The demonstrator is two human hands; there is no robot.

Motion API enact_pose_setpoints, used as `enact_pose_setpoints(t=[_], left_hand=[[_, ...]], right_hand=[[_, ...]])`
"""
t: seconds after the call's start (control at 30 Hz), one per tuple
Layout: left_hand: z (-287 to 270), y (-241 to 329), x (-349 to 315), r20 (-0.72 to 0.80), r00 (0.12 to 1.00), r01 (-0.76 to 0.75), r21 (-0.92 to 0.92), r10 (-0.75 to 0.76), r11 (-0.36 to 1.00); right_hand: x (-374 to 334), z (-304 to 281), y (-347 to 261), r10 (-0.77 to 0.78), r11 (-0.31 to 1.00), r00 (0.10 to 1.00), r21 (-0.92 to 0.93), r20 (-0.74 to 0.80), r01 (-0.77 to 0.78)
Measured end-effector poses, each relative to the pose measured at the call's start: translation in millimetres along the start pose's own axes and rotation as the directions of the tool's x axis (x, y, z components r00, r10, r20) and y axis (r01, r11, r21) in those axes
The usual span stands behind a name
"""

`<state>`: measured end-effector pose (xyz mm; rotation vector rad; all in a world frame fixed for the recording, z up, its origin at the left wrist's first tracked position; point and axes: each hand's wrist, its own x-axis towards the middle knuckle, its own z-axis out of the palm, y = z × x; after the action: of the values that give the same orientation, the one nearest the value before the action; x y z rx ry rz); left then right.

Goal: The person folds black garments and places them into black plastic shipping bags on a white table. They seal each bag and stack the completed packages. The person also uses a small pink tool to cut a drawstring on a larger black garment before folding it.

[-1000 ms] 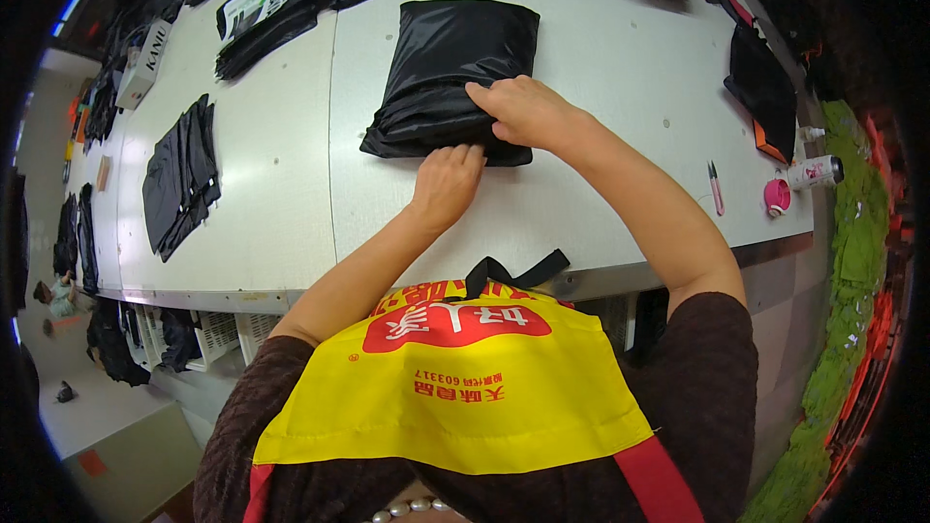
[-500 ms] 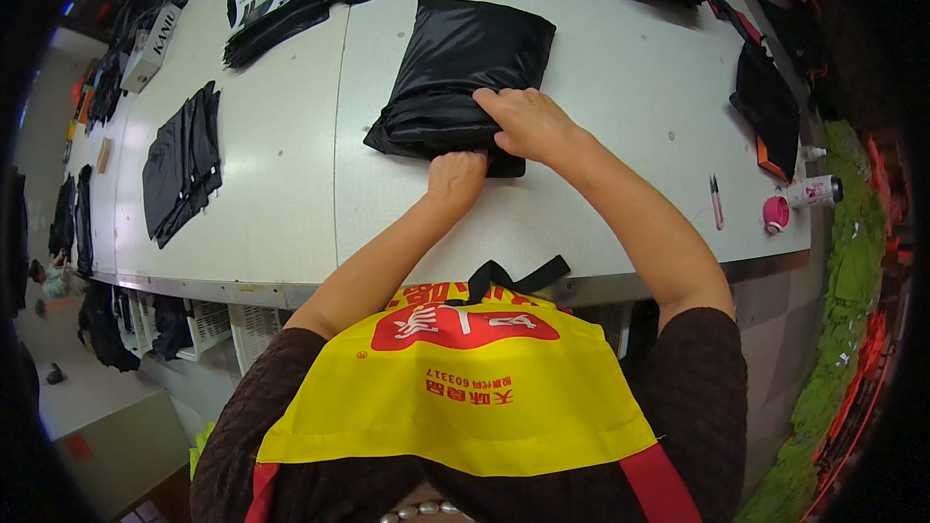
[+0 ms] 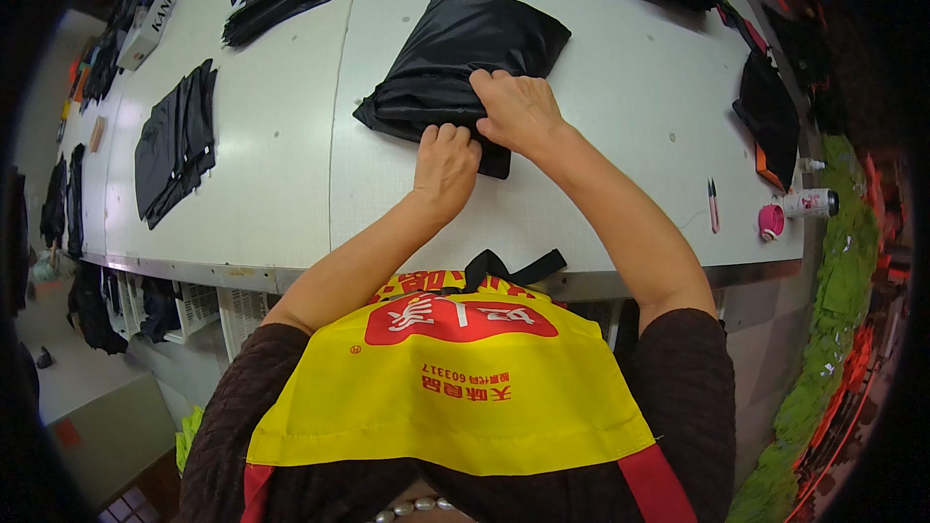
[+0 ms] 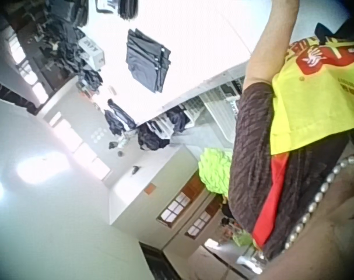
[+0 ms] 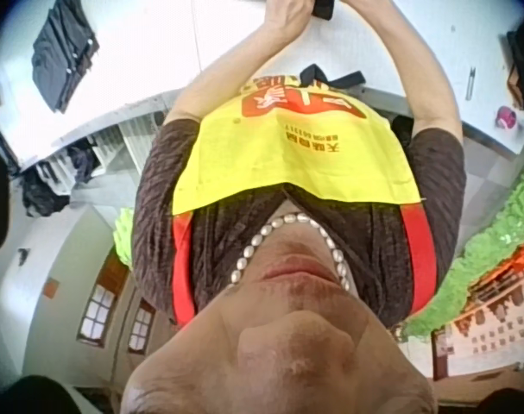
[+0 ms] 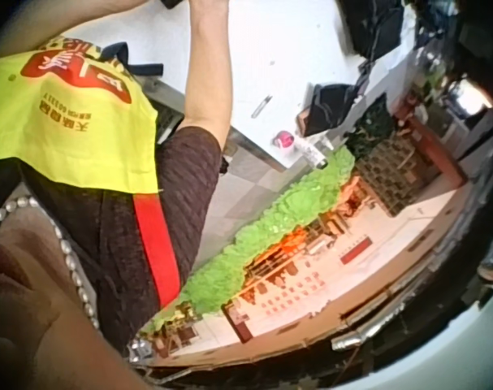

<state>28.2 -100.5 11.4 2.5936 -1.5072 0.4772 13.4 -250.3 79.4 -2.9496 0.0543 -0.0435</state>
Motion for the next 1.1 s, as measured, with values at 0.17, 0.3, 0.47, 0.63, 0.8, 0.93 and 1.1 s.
enact_pose_setpoints(t=[0.17, 0.3, 0.47, 0.63, 0.8, 0.93, 1.1], left_hand=[[13, -5, -14, -0.036, 0.998, 0.053, -0.076, -0.056, 0.996], [23, -9, -25, 0.097, 0.995, 0.042, -0.113, -0.031, 0.993], [27, -10, -24, 0.222, 0.975, 0.015, -0.063, -0.001, 0.998], [25, -24, -16, 0.003, 0.997, 0.08, -0.248, -0.082, 0.966], [14, -17, -18, -0.009, 0.988, 0.127, -0.497, -0.152, 0.858], [7, -17, -17, -0.074, 0.988, 0.078, -0.509, -0.134, 0.857], [8, -30, -27, 0.004, 0.989, 0.136, -0.442, -0.149, 0.887]], right_hand=[[-18, 20, 4, -0.07, 0.984, 0.985, 0.153, -0.158, 0.094], [-38, 20, -24, -0.153, 0.988, 0.972, -0.015, -0.177, 0.153], [-40, 49, -24, -0.133, 0.991, 0.98, -0.003, -0.146, 0.134], [-10, 28, -23, -0.066, 0.994, 0.993, 0.082, -0.096, 0.073], [26, 41, -35, 0.034, 0.999, 0.999, 0.035, 0.035, -0.035], [60, 58, -6, -0.106, 0.989, 0.967, 0.121, 0.232, 0.08], [32, 50, 11, -0.199, 0.885, 0.914, 0.465, 0.355, 0.012]])
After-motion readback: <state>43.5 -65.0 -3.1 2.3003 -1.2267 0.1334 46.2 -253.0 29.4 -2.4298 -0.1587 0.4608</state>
